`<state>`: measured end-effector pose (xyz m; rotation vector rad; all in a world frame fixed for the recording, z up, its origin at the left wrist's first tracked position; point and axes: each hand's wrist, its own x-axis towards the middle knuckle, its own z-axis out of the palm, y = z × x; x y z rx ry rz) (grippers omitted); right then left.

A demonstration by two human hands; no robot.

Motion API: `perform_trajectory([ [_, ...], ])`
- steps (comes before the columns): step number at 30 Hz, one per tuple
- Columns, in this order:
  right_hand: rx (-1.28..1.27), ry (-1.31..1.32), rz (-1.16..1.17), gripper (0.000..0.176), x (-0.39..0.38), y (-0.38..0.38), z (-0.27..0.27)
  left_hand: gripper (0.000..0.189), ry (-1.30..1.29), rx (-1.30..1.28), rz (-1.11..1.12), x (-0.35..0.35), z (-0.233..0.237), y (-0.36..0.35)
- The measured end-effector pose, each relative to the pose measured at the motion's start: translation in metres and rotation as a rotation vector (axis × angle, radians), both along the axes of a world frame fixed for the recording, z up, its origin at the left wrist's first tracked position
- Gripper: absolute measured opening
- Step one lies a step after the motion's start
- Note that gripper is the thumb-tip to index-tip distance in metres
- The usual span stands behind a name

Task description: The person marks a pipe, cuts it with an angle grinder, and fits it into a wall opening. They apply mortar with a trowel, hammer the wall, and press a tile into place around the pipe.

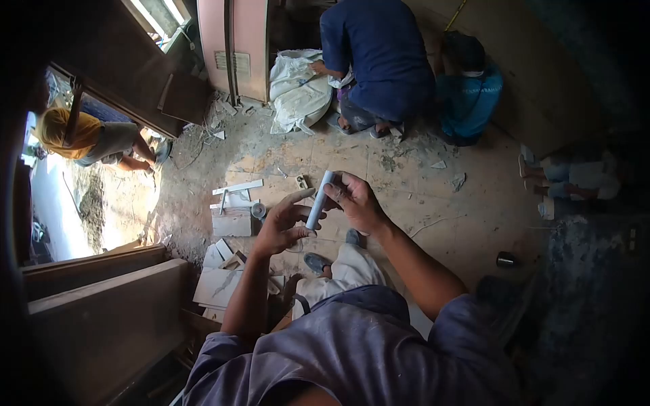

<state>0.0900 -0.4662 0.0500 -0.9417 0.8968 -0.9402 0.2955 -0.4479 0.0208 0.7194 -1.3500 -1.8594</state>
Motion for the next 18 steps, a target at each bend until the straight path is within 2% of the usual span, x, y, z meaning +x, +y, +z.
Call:
perform_trajectory([
  [3, -0.008, -0.112, -0.181, 0.019, -0.052, 0.013, 0.017, 0.084, -0.065, -0.1, -0.125, -0.051, 0.028, -0.019],
  [5, -0.036, -0.12, -0.282, 0.018, -0.087, 0.024, 0.025, 0.083, -0.119, -0.283, -0.171, -0.087, 0.038, -0.027],
  [6, -0.051, -0.124, -0.34, 0.018, -0.104, 0.029, 0.029, 0.082, -0.065, -0.229, -0.187, -0.108, 0.043, -0.029],
  [9, -0.046, -0.151, -0.437, 0.017, -0.159, 0.048, 0.029, 0.078, -0.101, -0.322, -0.255, -0.174, 0.043, -0.034],
  [14, -0.071, 0.047, -0.599, 0.02, -0.269, 0.082, 0.035, 0.07, -0.152, -0.352, -0.43, -0.301, 0.047, -0.031],
  [15, -0.139, 0.032, -0.608, 0.02, -0.318, 0.094, 0.036, 0.07, -0.083, -0.374, -0.45, -0.355, 0.048, -0.026],
  [17, -0.171, 0.189, -0.711, 0.018, -0.361, 0.109, 0.045, 0.072, -0.044, -0.412, -0.438, -0.408, 0.048, -0.017],
  [18, -0.171, 0.186, -0.745, 0.018, -0.383, 0.117, 0.044, 0.072, -0.043, -0.417, -0.472, -0.431, 0.048, -0.014],
])
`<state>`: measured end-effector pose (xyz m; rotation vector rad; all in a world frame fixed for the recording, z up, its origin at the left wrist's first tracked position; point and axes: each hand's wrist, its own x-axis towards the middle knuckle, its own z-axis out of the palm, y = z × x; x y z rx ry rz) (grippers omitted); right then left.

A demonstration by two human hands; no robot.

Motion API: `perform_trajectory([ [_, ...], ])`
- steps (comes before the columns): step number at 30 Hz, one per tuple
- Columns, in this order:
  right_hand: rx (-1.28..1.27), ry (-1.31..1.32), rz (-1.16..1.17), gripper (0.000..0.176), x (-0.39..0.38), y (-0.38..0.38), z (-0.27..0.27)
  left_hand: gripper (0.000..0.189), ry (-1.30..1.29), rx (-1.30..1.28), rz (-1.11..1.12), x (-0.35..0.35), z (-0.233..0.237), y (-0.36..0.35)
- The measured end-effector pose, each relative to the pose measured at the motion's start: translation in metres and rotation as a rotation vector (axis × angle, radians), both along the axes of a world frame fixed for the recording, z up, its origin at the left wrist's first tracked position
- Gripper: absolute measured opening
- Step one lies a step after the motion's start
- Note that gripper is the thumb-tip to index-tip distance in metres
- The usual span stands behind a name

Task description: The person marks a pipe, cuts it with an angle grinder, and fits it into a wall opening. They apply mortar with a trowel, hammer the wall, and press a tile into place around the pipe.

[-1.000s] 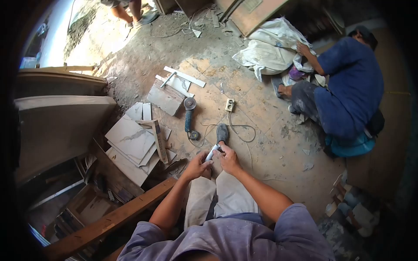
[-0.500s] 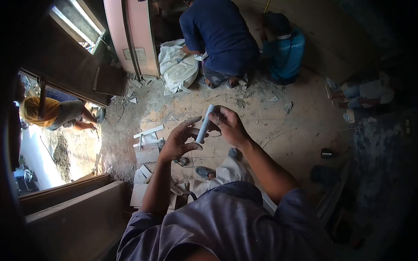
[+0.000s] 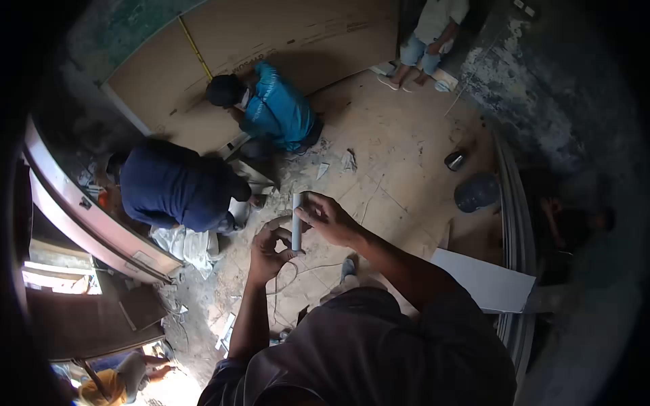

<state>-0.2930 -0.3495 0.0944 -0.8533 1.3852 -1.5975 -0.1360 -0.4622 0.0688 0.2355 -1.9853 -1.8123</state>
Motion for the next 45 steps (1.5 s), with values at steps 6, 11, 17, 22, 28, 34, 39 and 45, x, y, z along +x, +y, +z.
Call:
perform_trajectory([
  [6, -0.086, 0.013, -0.11, 0.019, -0.103, 0.041, 0.007, 0.067, 0.037, -0.16, -0.09, -0.123, 0.007, 0.01],
  [11, -0.259, -0.265, -0.461, 0.022, -0.183, 0.04, 0.014, 0.05, 0.227, -0.036, 0.039, -0.217, 0.002, 0.002],
  [17, -0.439, -0.25, -0.661, 0.025, -0.262, 0.015, 0.026, 0.047, 0.226, 0.217, -0.073, -0.333, 0.011, -0.014],
  [22, -0.504, -0.226, -0.763, 0.027, -0.324, -0.01, 0.028, 0.039, 0.322, 0.323, -0.164, -0.43, 0.023, -0.047],
  [28, -0.375, -0.111, -0.956, 0.029, -0.396, -0.025, 0.035, 0.03, 0.295, 0.376, -0.329, -0.536, 0.038, -0.082],
  [34, -0.072, 0.003, -1.082, 0.028, -0.482, -0.017, 0.015, 0.029, 0.346, -0.118, -0.282, -0.651, 0.027, -0.088],
  [39, 0.048, 0.028, -1.049, 0.031, -0.582, 0.021, -0.038, 0.023, 0.329, -0.247, -0.422, -0.764, 0.014, -0.052],
  [45, 0.06, 0.063, -1.108, 0.046, -0.74, 0.072, -0.061, 0.033, 0.095, 0.283, -0.551, -0.936, -0.01, 0.026],
])
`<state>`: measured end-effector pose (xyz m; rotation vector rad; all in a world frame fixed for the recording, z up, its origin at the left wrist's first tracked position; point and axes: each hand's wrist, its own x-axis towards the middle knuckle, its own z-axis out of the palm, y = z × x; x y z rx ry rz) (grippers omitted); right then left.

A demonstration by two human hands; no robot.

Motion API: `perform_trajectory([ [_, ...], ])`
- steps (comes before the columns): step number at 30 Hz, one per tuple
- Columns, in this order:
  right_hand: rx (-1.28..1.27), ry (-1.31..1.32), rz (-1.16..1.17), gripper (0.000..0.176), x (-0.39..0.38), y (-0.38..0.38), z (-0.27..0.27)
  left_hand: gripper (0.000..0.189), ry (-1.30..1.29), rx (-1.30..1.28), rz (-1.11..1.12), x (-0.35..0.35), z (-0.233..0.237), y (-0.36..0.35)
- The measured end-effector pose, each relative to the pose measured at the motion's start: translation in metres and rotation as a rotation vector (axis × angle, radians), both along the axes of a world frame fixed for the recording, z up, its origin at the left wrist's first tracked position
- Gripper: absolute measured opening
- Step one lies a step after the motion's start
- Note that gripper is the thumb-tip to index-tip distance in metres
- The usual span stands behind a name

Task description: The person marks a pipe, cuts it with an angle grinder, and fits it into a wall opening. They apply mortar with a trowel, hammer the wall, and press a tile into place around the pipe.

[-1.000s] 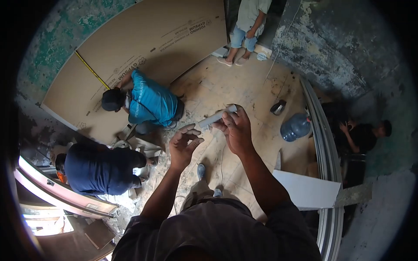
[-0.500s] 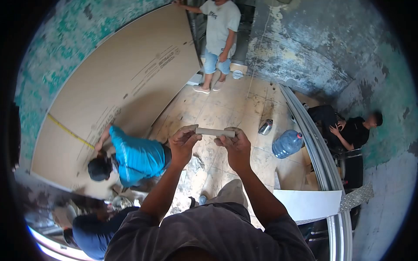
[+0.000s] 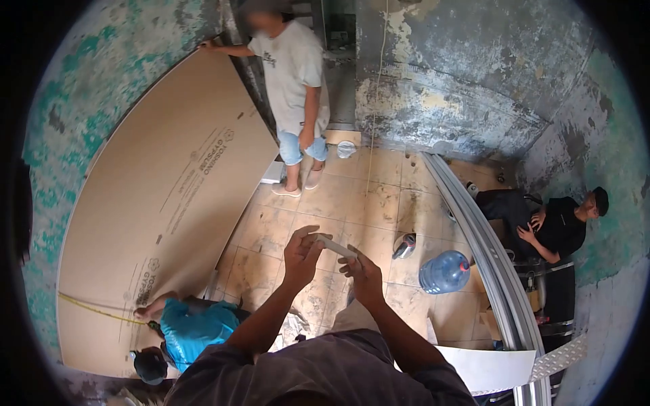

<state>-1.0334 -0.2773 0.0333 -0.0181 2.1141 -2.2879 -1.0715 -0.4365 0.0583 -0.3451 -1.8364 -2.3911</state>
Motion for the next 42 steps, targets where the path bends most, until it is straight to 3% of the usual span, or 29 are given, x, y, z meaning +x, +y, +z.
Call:
perform_trajectory([
  [8, -0.416, -0.256, 0.067, 0.042, -0.204, 0.031, 0.01, 0.026, 0.033, -0.115, 0.073, -0.193, 0.016, 0.029],
  [10, -0.708, -0.405, 0.025, 0.035, -0.26, 0.032, -0.005, 0.024, 0.077, -0.173, 0.091, -0.247, 0.008, 0.031],
  [12, -0.753, -0.459, -0.015, 0.031, -0.322, 0.032, -0.019, 0.022, 0.048, -0.344, 0.032, -0.301, -0.005, 0.027],
  [15, -1.049, -0.627, 0.024, 0.033, -0.415, 0.03, -0.035, 0.02, 0.158, -0.461, -0.011, -0.394, -0.015, 0.027],
  [16, -1.049, -0.624, 0.021, 0.033, -0.445, 0.029, -0.04, 0.02, 0.266, -0.539, -0.051, -0.428, -0.018, 0.028],
  [18, -1.031, -0.646, 0.04, 0.036, -0.508, 0.037, -0.049, 0.018, 0.304, -0.412, -0.08, -0.495, -0.019, 0.035],
  [19, -0.95, -0.733, -0.11, 0.036, -0.539, 0.044, -0.062, 0.018, 0.172, -0.397, -0.077, -0.53, -0.014, 0.037],
  [20, -0.931, -0.733, -0.111, 0.036, -0.565, 0.058, -0.072, 0.017, 0.041, -0.384, -0.077, -0.567, -0.008, 0.039],
  [21, -0.727, -0.671, -0.175, 0.035, -0.585, 0.076, -0.082, 0.018, 0.096, -0.427, -0.004, -0.604, -0.001, 0.042],
  [24, -0.291, -0.574, -0.378, 0.035, -0.63, 0.115, -0.079, 0.017, 0.059, -0.048, 0.159, -0.718, -0.001, 0.061],
  [28, 0.178, -0.522, -0.36, 0.042, -0.675, 0.164, -0.124, 0.017, -0.1, 0.119, 0.233, -0.866, -0.01, 0.071],
  [33, 0.489, -0.499, -0.121, 0.042, -0.752, 0.205, -0.214, 0.019, -0.096, 0.1, 0.445, -1.038, -0.06, 0.086],
  [34, 0.488, -0.591, -0.07, 0.042, -0.774, 0.2, -0.212, 0.021, -0.099, 0.097, 0.458, -1.058, -0.06, 0.083],
  [35, 0.737, -0.446, 0.103, 0.039, -0.799, 0.202, -0.209, 0.022, -0.102, 0.093, 0.47, -1.078, -0.059, 0.08],
  [36, 0.689, -0.594, 0.076, 0.038, -0.828, 0.182, -0.162, 0.024, -0.105, 0.089, 0.483, -1.098, -0.059, 0.077],
  [38, 0.757, -0.498, 0.211, 0.037, -0.886, 0.164, -0.113, 0.028, -0.186, 0.033, 0.461, -1.131, -0.051, 0.064],
  [39, 0.767, -0.502, 0.217, 0.037, -0.909, 0.16, -0.099, 0.028, -0.193, 0.041, 0.467, -1.146, -0.047, 0.058],
  [41, 0.794, -0.251, 0.325, 0.035, -0.956, 0.151, -0.08, 0.031, -0.336, 0.018, 0.481, -1.18, -0.044, 0.05],
  [42, 0.781, -0.315, 0.33, 0.034, -0.978, 0.144, -0.069, 0.031, -0.328, 0.022, 0.483, -1.2, -0.043, 0.047],
])
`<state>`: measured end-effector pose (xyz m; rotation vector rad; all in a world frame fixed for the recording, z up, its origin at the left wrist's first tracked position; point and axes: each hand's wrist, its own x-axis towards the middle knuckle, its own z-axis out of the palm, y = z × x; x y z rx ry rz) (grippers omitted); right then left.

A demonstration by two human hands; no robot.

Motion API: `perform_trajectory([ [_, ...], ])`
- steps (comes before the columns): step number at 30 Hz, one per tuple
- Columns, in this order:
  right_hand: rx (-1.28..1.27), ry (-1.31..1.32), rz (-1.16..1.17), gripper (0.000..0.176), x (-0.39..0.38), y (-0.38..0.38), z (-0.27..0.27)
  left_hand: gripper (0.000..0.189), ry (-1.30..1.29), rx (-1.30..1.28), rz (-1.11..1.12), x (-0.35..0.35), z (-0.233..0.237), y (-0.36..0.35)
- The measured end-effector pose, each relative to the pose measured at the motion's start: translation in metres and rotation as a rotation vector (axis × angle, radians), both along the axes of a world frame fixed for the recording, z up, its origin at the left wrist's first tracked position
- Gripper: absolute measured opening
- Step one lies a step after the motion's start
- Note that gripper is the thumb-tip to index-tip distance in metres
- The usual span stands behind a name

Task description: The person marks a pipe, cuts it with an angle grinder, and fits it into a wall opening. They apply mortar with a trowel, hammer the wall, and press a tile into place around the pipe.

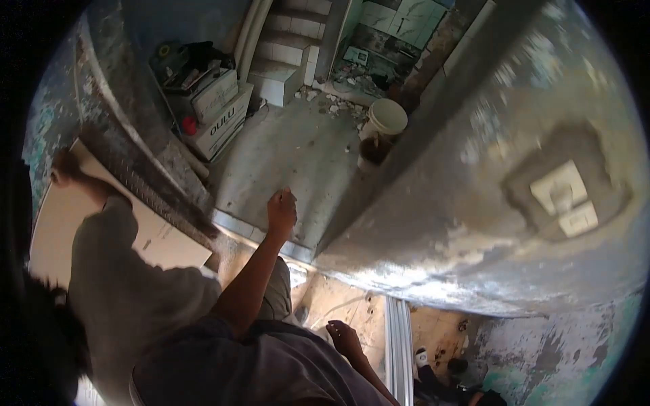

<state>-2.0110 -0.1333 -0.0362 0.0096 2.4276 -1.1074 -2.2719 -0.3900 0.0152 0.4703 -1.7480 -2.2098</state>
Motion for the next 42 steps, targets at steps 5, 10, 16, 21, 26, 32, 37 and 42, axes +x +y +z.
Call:
perform_trajectory([
  [5, -0.243, -0.285, -0.18, 0.033, -0.1, -0.027, -0.015, 0.028, 0.04, -0.001, -0.036, -0.105, -0.031, -0.004],
  [10, -0.585, -0.456, -0.29, 0.032, -0.235, -0.091, -0.032, 0.025, -0.028, -0.189, -0.241, -0.227, -0.082, -0.024],
  [16, -0.132, -0.041, -0.083, 0.03, -0.396, -0.169, 0.083, 0.024, 0.058, -0.207, -0.706, -0.33, -0.025, -0.065],
  [21, -0.197, -0.044, -0.458, 0.031, -0.505, -0.159, 0.109, 0.024, 0.132, -0.259, -0.883, -0.41, 0.036, -0.046],
  [26, -0.261, 0.124, -0.575, 0.031, -0.648, -0.163, 0.166, 0.024, 0.198, -0.283, -1.053, -0.505, 0.08, -0.002],
  [32, -0.309, 0.279, -0.504, 0.025, -0.844, -0.128, 0.133, 0.016, 0.264, -0.262, -1.025, -0.673, 0.081, 0.029],
  [37, -0.264, 0.357, -0.378, 0.019, -0.999, -0.113, 0.178, 0.023, 0.28, -0.384, -0.89, -0.809, 0.131, 0.028],
  [42, -0.245, 0.355, -0.302, 0.023, -1.139, -0.105, 0.188, 0.026, 0.031, -0.103, -0.816, -0.931, 0.152, 0.029],
])
